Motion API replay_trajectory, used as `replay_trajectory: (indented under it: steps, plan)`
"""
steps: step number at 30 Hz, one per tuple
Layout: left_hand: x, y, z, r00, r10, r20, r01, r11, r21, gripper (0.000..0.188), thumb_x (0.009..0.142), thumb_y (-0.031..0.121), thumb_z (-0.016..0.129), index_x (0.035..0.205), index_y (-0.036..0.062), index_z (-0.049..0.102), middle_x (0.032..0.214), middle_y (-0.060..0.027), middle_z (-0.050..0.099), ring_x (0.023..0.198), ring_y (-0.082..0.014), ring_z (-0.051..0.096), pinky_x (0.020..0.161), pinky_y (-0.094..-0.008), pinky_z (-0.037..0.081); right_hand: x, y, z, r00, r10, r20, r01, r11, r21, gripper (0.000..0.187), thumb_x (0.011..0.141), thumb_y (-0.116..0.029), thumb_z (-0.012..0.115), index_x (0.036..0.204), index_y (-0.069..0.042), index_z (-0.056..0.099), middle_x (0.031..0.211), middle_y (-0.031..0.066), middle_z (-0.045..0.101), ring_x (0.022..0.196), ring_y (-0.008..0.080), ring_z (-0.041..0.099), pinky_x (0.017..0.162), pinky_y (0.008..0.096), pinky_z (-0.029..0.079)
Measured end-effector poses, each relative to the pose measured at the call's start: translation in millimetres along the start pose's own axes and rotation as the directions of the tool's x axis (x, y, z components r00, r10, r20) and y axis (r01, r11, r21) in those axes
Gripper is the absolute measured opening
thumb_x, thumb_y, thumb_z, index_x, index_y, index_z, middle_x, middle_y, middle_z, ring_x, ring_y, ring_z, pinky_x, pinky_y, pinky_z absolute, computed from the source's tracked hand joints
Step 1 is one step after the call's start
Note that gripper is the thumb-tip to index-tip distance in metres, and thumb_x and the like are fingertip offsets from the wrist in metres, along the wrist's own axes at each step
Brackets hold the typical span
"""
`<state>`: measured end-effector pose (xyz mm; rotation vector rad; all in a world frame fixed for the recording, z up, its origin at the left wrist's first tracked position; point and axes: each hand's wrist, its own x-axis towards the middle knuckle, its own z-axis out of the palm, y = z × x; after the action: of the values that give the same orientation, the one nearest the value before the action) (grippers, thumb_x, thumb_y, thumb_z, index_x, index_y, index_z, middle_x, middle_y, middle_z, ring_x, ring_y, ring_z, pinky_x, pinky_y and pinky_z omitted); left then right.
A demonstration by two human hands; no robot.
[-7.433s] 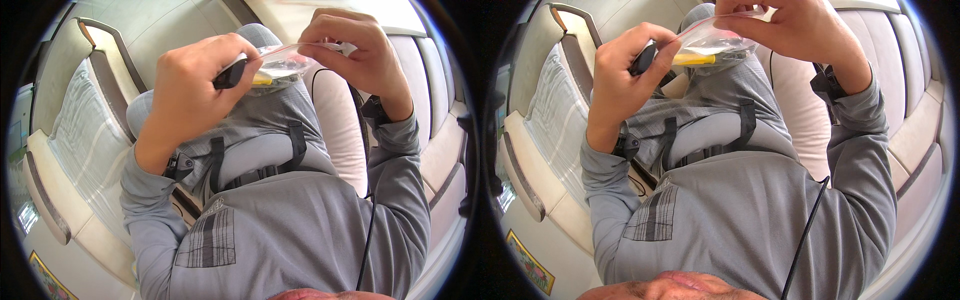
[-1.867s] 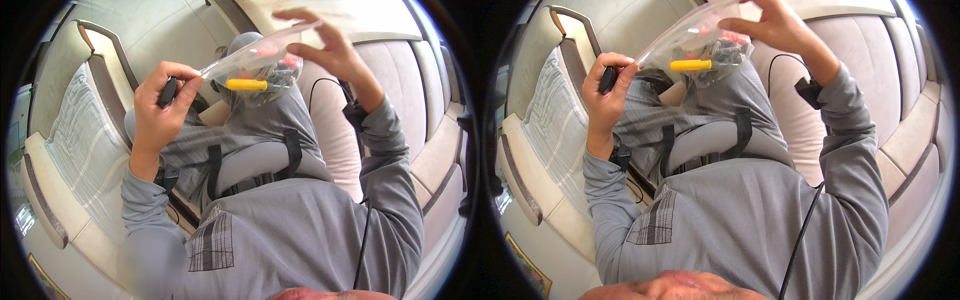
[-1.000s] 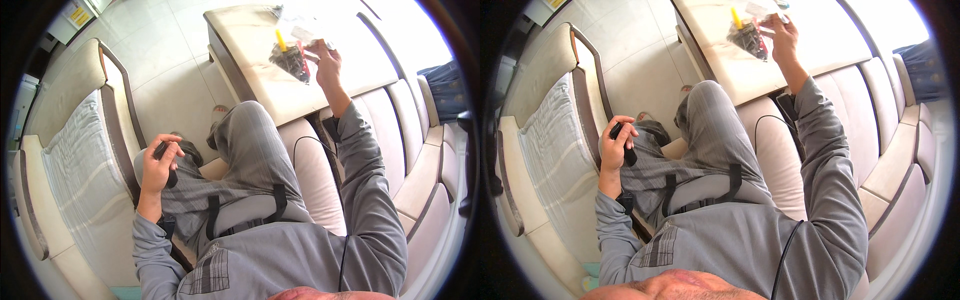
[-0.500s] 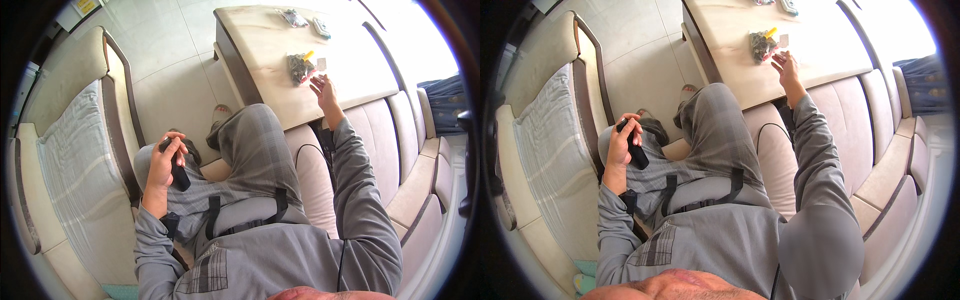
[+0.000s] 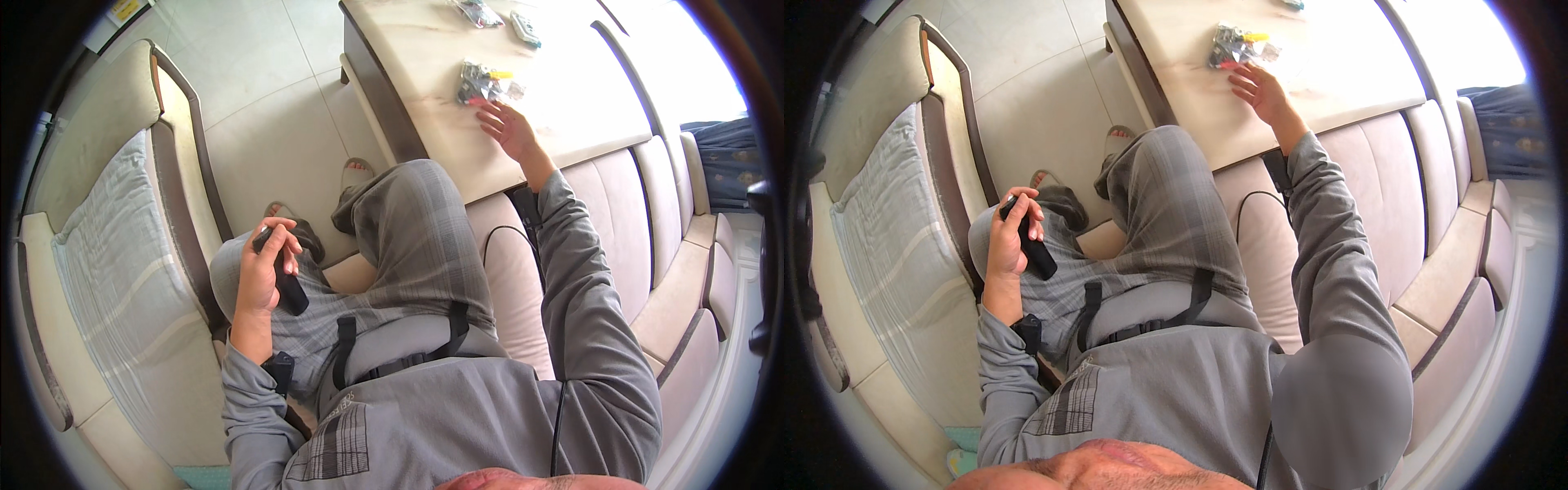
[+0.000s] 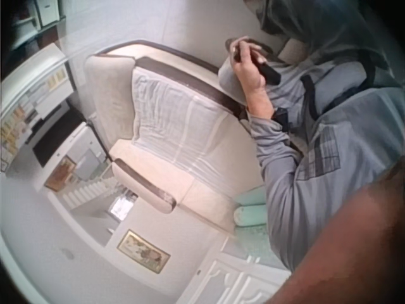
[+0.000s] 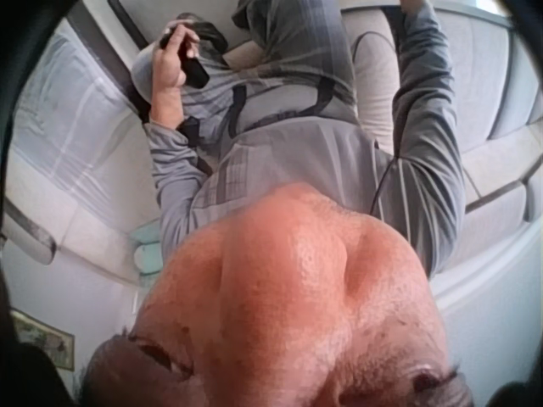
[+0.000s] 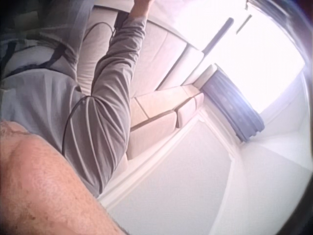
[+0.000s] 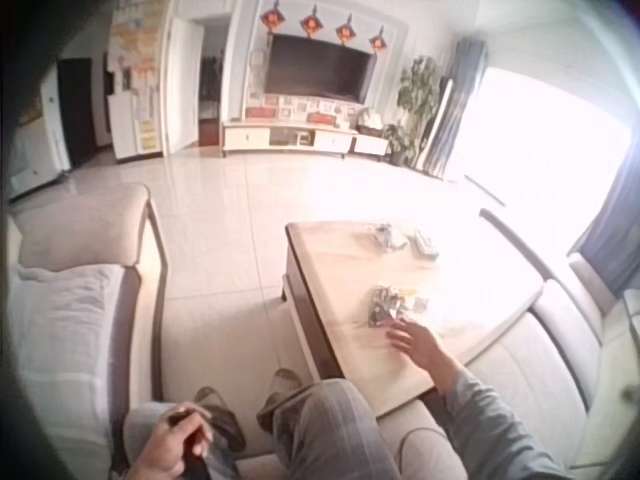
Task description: The person assembles a remote control by inserting batteries, attaching a battery cover, and applying colored button stickers. They handle a small plastic bag containing spare parts and place it on the table.
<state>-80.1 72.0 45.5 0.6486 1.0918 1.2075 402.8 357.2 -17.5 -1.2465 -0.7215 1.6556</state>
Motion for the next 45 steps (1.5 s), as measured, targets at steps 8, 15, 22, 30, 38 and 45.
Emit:
replay_trajectory:
  steps: [8,15,22,30,38,45]
  plan:
    - [0.7,2.7,-0.5,0.998,0.011,0.065,0.002,0.98,-0.2,0.066,0.106,0.058,0.038,0.116,-0.0025,0.062,0.073,-0.0018,0.051,0.057,-0.0092,0.047,0.055,-0.0248,0.044,-52.7,16.4,105.0,0.956,0.067,0.285,0.049,0.922,-0.383,0.03,0.104,-0.027,0.061,0.12,-0.004,0.069,0.104,0.0083,0.075,0.095,0.019,0.073,0.081,0.0322,0.058]
    - [1.8,3.3,-6.4,0.989,0.024,0.143,0.029,0.935,-0.353,0.054,0.103,0.038,0.038,0.127,-0.006,0.059,0.078,-0.0035,0.052,0.062,-0.0122,0.049,0.056,-0.0274,0.042,-137.3,35.3,189.6,0.797,-0.003,0.603,0.325,0.845,-0.425,0.028,0.103,-0.027,0.063,0.114,-0.004,0.072,0.099,0.0056,0.075,0.092,0.0131,0.071,0.079,0.0277,0.055]
    - [4.3,-5.5,-2.8,0.99,0.026,0.142,0.051,0.855,-0.516,0.052,0.108,0.042,0.052,0.137,-0.0002,0.053,0.097,-0.0043,0.059,0.082,-0.0133,0.053,0.067,-0.028,0.044,-180.1,73.9,241.2,0.572,0.258,0.779,0.335,0.793,-0.509,0.027,0.102,-0.023,0.065,0.114,0.001,0.069,0.092,0.0032,0.07,0.086,0.0097,0.064,0.08,0.0264,0.052]
    - [16.1,-24.8,1.3,0.99,-0.102,-0.097,0.023,0.799,-0.602,0.056,0.108,0.051,0.044,0.129,0.0011,0.059,0.1,-0.0094,0.064,0.091,-0.0219,0.059,0.084,-0.0384,0.051,-200.9,125.2,269.1,0.611,0.284,0.739,0.525,0.554,-0.646,0.061,0.092,-0.052,0.073,0.124,-0.001,0.063,0.075,0.0118,0.069,0.067,0.0235,0.066,0.066,0.0349,0.051]
    - [22.4,-26.7,1.0,0.998,-0.033,-0.06,-0.021,0.689,-0.725,0.086,0.101,0.075,0.027,0.135,-0.0007,0.05,0.124,-0.0269,0.062,0.119,-0.0378,0.058,0.106,-0.048,0.045,-189.7,144.7,264.0,0.603,0.353,0.716,0.288,0.74,-0.608,0.051,0.097,-0.04,0.066,0.124,0.002,0.059,0.08,0.0117,0.071,0.069,0.0161,0.069,0.065,0.0301,0.056]
    - [16.9,-17.8,3.3,0.999,0.016,-0.051,-0.049,0.641,-0.766,0.075,0.103,0.061,0.035,0.149,0.003,0.045,0.144,-0.0238,0.056,0.135,-0.0393,0.052,0.114,-0.0491,0.043,-190.2,136.0,260.4,0.566,0.429,0.703,-0.083,0.879,-0.47,0.036,0.106,-0.027,0.048,0.127,0.001,0.057,0.092,0.0142,0.074,0.078,0.0177,0.073,0.068,0.0272,0.058]
